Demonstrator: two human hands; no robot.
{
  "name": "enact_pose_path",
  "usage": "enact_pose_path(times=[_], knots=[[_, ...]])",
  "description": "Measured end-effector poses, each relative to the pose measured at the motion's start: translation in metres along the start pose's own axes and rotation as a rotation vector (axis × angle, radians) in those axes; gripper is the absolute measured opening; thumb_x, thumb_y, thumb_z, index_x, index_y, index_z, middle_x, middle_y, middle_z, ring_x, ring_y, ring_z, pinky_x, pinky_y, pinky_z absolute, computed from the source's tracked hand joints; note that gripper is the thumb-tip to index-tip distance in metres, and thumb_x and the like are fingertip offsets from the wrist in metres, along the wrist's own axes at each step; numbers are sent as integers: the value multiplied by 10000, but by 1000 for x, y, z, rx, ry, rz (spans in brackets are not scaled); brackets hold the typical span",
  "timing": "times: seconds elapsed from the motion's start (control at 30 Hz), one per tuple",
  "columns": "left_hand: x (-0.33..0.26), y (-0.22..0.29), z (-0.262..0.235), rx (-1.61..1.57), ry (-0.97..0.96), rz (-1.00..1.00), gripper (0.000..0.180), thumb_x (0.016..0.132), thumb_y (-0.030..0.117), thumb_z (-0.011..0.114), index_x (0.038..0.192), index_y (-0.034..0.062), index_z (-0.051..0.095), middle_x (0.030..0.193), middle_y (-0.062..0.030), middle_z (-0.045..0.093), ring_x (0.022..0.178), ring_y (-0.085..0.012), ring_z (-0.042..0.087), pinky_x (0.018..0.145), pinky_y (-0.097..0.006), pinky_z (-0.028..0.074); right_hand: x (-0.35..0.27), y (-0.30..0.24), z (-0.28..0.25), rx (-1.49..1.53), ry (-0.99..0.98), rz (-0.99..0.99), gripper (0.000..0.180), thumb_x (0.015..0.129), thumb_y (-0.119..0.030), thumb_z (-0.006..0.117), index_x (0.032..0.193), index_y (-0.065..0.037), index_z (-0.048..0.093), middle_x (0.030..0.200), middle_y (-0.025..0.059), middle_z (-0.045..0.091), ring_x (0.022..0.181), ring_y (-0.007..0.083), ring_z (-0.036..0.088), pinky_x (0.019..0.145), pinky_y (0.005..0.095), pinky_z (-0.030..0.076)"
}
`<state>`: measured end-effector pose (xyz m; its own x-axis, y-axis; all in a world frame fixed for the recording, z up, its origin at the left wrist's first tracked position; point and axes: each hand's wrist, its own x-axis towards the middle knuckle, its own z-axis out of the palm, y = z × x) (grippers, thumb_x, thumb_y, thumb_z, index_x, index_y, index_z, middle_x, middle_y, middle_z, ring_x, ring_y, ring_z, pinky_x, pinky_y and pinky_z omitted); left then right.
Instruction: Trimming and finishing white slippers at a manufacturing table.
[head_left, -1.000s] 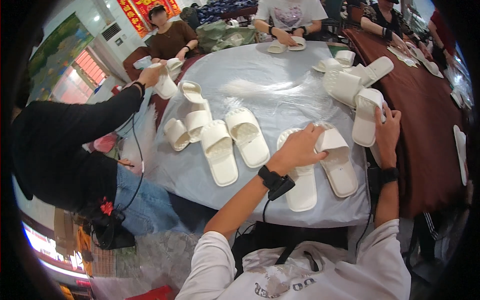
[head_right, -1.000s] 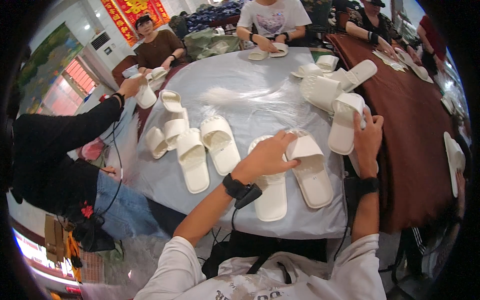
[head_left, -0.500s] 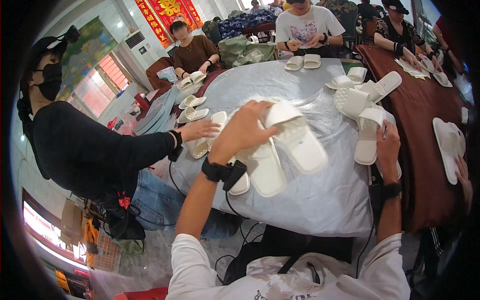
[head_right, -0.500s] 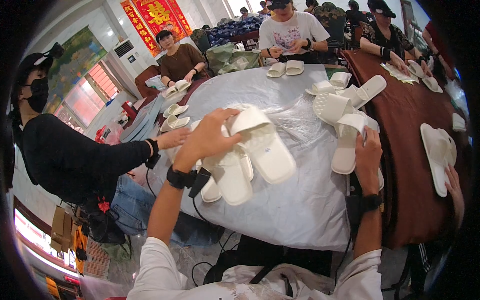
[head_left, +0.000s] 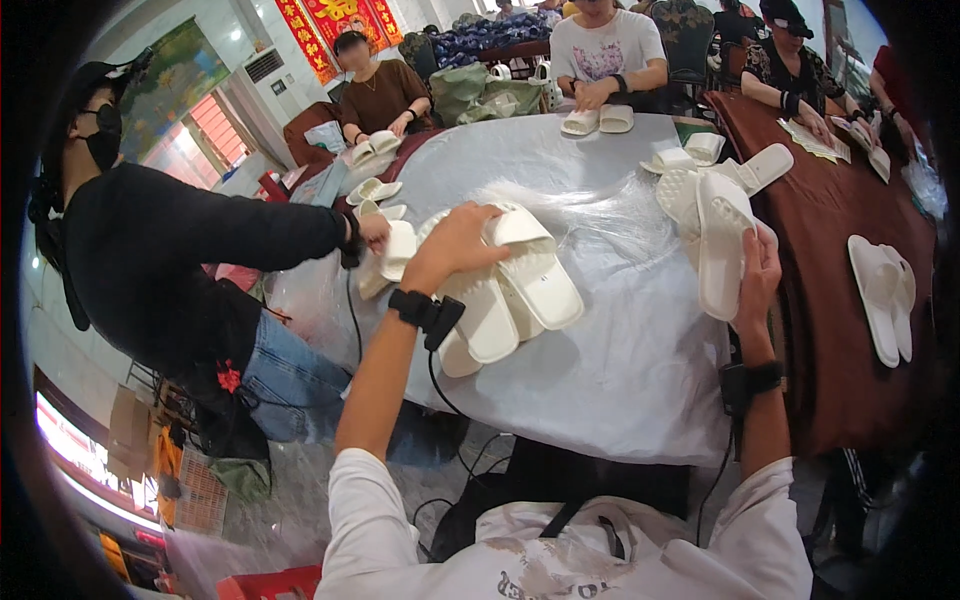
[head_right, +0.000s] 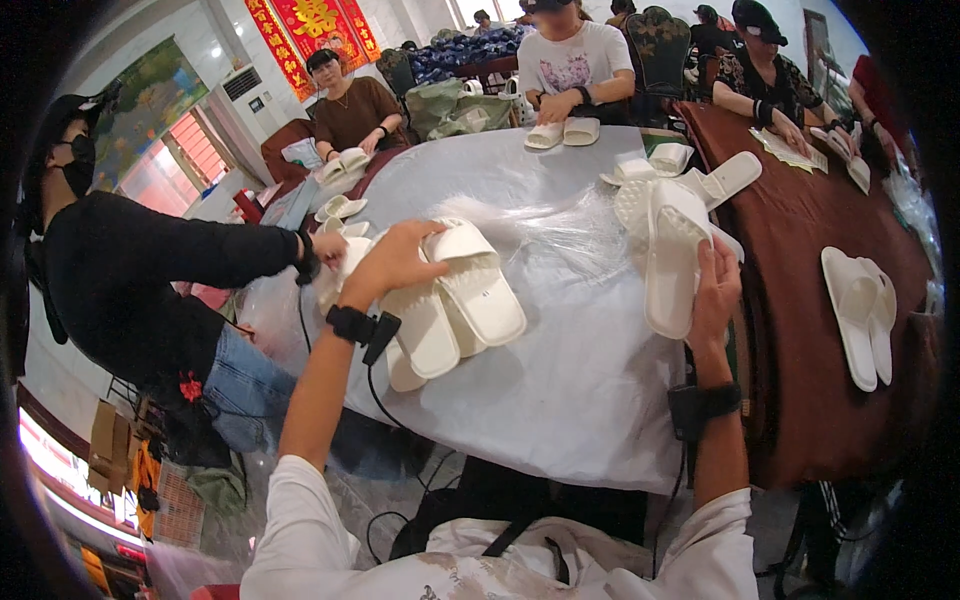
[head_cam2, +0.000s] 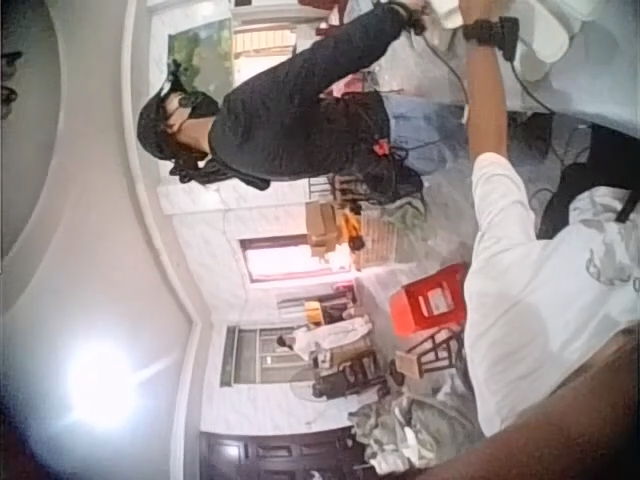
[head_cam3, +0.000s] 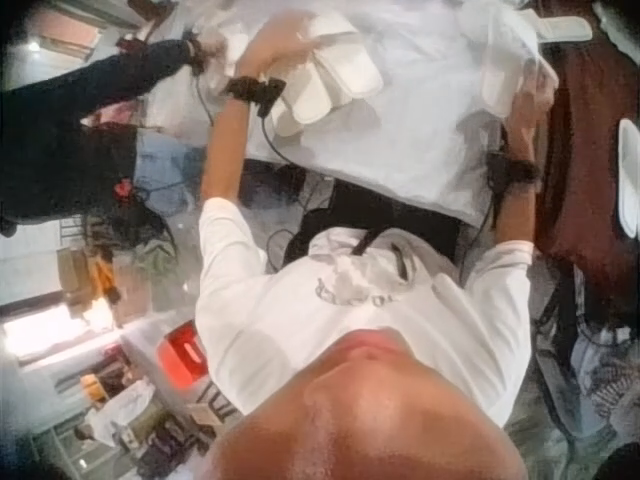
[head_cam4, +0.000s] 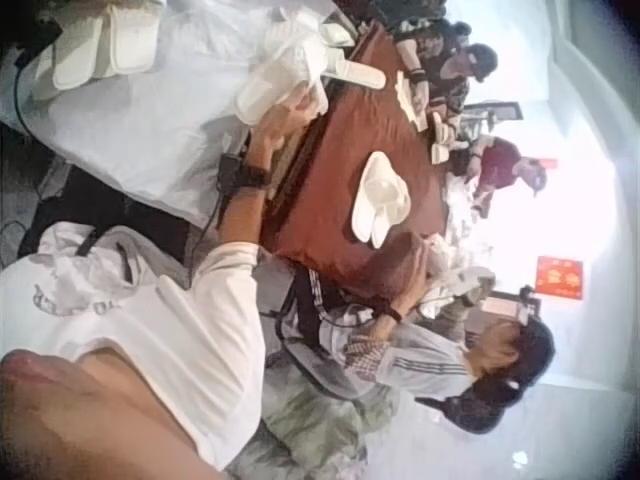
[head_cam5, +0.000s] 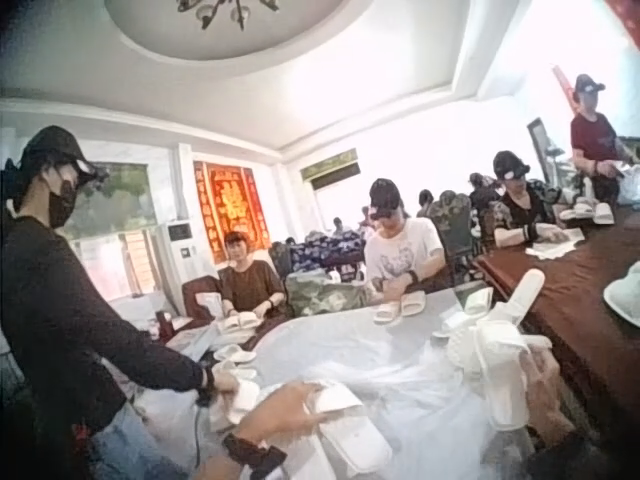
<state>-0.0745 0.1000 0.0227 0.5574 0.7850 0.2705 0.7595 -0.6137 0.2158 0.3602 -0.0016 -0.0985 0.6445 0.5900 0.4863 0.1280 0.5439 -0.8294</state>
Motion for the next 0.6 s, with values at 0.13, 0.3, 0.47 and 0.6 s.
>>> enact_pose_path(times=[0.13, 0.3, 0.47, 0.6], knots=[[3, -25, 5, 68, 14, 38, 625, 706, 302, 789, 1244, 2, 687, 1174, -240, 687, 1096, -392, 654, 1009, -423, 499, -16, -2, 10, 91, -119, 236, 310, 1062, -320, 543, 1215, -51, 569, 1067, 22, 612, 940, 94, 591, 802, 258, 498], [5, -57, 9, 58, -19, 52, 502, 766, 200, 755, 1231, 23, 689, 1186, -211, 664, 1114, -368, 638, 992, -416, 508, -65, -19, 47, 301, -657, 366, 401, 1080, -134, 432, 1477, -82, 449, 1276, 49, 570, 1078, 117, 566, 941, 266, 475], [1, -91, 7, 101, -3, 27, 401, 826, 232, 772, 1161, 25, 700, 1168, -172, 669, 1104, -341, 640, 984, -413, 509, -89, -8, 55, 65, -817, 354, 405, 1042, -13, 436, 1443, -49, 484, 1448, 95, 514, 1231, 174, 539, 1008, 296, 443], [-3, -81, -1, 216, -3, 13, 337, 838, 236, 772, 1108, 40, 719, 1129, -174, 689, 1085, -369, 646, 970, -434, 505, -89, -15, 58, -179, -962, -84, 348, 1033, -18, 461, 1372, -20, 542, 1534, 178, 443, 1321, 290, 523, 1087, 333, 412]])
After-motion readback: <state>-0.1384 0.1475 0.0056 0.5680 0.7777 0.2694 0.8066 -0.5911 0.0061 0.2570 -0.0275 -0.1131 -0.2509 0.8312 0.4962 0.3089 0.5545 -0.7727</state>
